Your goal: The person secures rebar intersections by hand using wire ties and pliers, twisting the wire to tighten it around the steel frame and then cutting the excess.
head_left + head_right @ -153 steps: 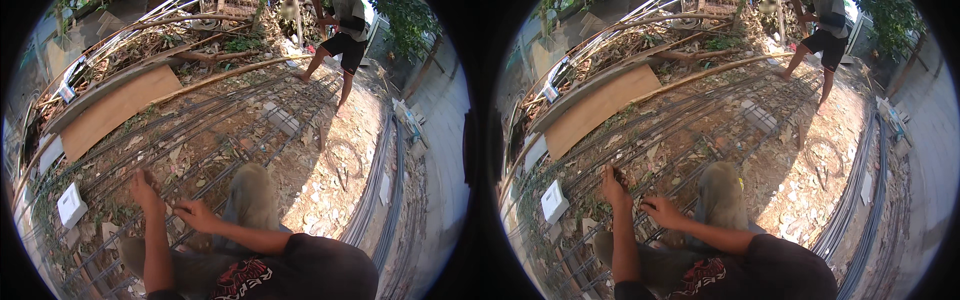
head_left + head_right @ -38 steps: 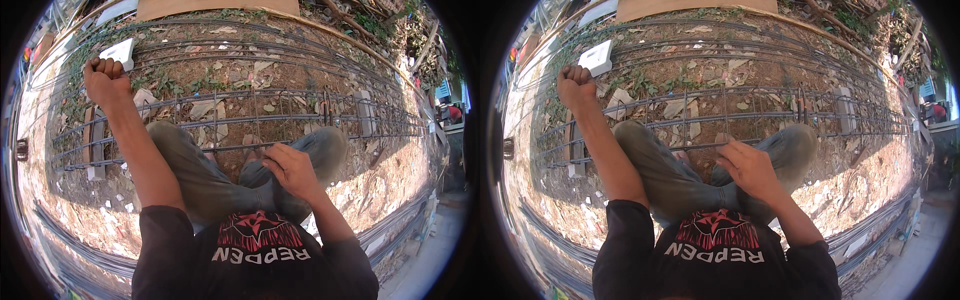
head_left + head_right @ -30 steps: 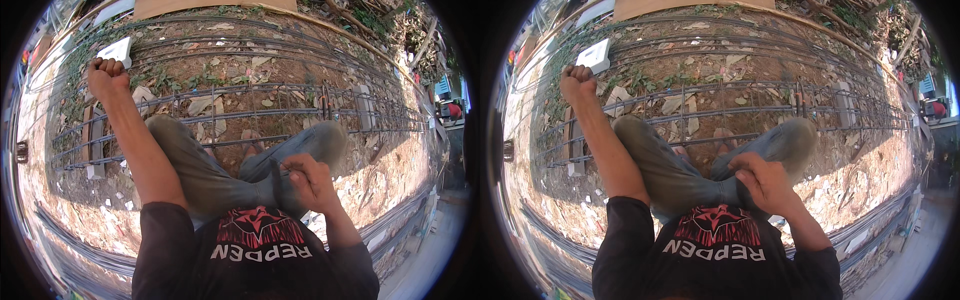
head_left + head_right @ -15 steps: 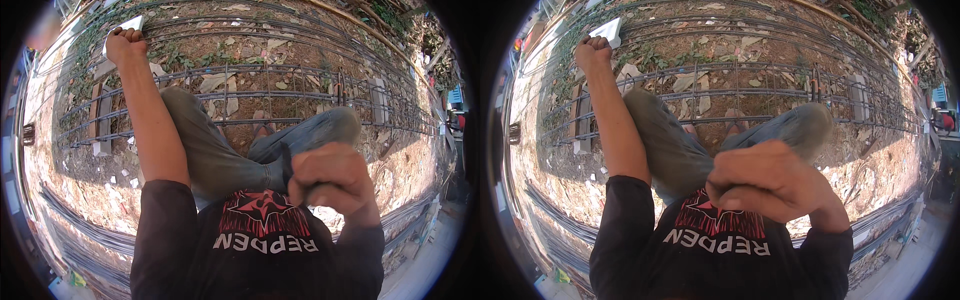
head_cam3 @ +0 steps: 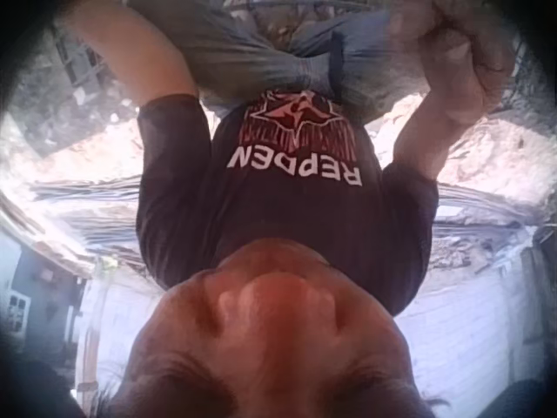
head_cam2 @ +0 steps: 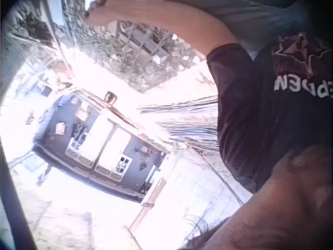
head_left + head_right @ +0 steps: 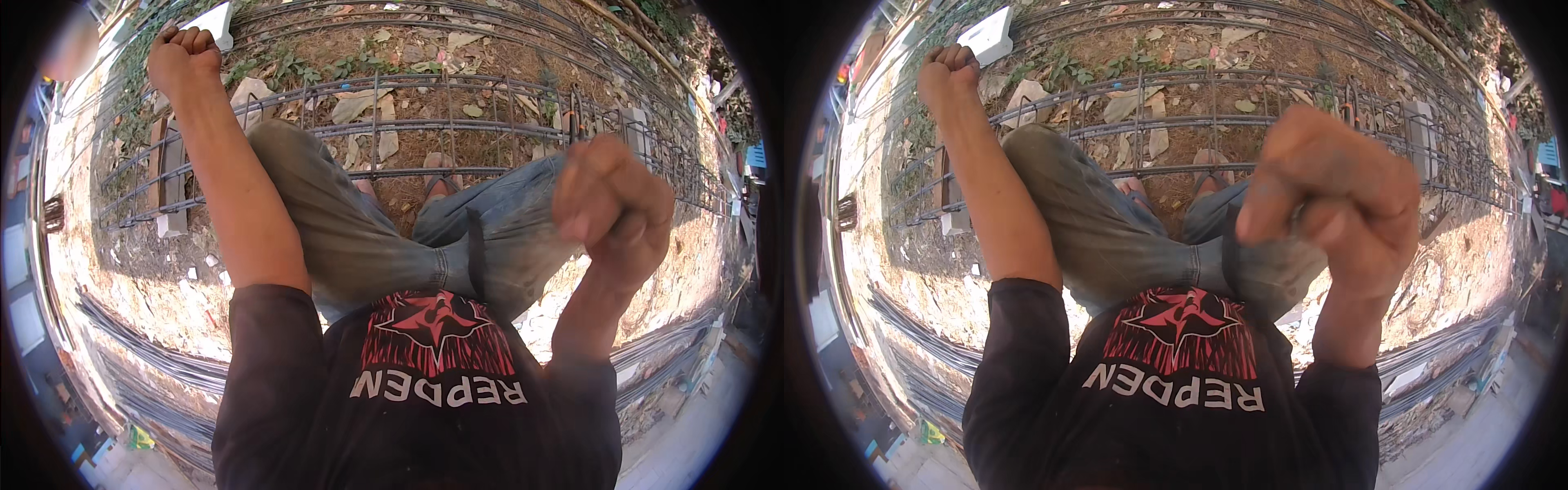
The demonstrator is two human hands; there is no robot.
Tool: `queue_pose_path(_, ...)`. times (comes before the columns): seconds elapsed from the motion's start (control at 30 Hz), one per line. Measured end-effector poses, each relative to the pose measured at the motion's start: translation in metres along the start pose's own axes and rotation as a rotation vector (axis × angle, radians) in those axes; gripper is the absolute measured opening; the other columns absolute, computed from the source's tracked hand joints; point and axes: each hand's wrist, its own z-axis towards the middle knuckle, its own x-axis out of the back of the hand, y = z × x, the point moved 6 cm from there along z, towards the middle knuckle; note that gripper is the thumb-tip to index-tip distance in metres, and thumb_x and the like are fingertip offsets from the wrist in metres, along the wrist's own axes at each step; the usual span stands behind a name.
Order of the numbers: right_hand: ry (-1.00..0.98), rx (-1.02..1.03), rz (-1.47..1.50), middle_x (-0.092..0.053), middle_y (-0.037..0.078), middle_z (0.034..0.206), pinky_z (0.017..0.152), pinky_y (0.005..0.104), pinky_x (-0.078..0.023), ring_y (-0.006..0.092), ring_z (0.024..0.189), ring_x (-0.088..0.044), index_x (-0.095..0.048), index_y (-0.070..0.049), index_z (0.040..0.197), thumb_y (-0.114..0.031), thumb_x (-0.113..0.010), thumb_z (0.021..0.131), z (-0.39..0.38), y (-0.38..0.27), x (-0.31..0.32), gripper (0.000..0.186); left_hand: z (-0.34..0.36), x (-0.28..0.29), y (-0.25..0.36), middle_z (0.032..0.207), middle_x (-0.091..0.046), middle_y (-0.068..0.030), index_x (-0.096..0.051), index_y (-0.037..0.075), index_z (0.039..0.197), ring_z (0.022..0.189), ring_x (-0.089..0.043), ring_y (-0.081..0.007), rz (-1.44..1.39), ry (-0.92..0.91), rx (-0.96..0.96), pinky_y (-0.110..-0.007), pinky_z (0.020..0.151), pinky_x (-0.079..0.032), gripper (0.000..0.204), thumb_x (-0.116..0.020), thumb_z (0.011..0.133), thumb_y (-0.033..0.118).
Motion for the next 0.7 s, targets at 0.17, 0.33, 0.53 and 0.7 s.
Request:
queue_pose_path(0.17, 0.478, -0.277, -0.990, -0.063, 0.009, 0.067, 0.055, 0.0318, -0.041, 0.0191, 0.054, -0.053, -0.067, -0.007, 0.102, -0.017, -0.054, 0.101, -0.008, 0.033, 0.064, 0.017, -0.013, -0.012, -0.017, 0.057, -0.024, 0.0028, -0.040, 0.004, 0.077, 0.046, -0.015, -0.0092, -0.041, 0.045, -0.014, -0.027, 0.040, -0.013, 0.015, -0.043, 0.092, 0.002)
queue_pose_path(0.33, -0.347, -0.451, -0.335, -0.063, 0.014, 0.070, 0.064, 0.0425, -0.047, 0.0343, 0.066, -0.062, -0.063, -0.006, 0.099, -0.019, -0.057, 0.096, -0.061, 0.079, -0.030, 0.014, 0.008, 0.010, 0.014, 0.057, -0.022, 0.0033, -0.040, 0.004, 0.079, 0.047, -0.015, -0.0092, -0.124, 0.064, -0.061, -0.027, 0.040, -0.014, 0.013, -0.044, 0.091, 0.001)
queue_pose_path(0.53, 0.436, -0.457, -0.573, -0.068, 0.004, 0.102, 0.080, 0.0263, -0.047, 0.0108, 0.093, -0.060, -0.063, -0.005, 0.124, -0.025, -0.056, 0.100, -0.046, 0.065, 0.156, 0.032, 0.014, -0.008, 0.116, 0.060, -0.029, 0.0016, -0.046, 0.003, 0.083, 0.048, -0.020, -0.0093, 0.256, 0.040, -0.426, -0.027, 0.043, -0.020, 0.012, -0.044, 0.095, 0.003)
queue_pose_path(0.7, 0.622, -0.748, -0.917, -0.069, 0.011, 0.102, 0.076, 0.0303, -0.050, 0.0181, 0.093, -0.064, -0.061, 0.002, 0.125, -0.036, -0.059, 0.098, -0.111, 0.137, 0.324, 0.047, -0.087, 0.028, 0.324, 0.066, -0.057, -0.0086, -0.061, -0.004, 0.075, 0.053, -0.051, -0.0185, 0.737, 0.420, -1.547, -0.029, 0.051, -0.042, 0.031, -0.046, 0.094, 0.014)
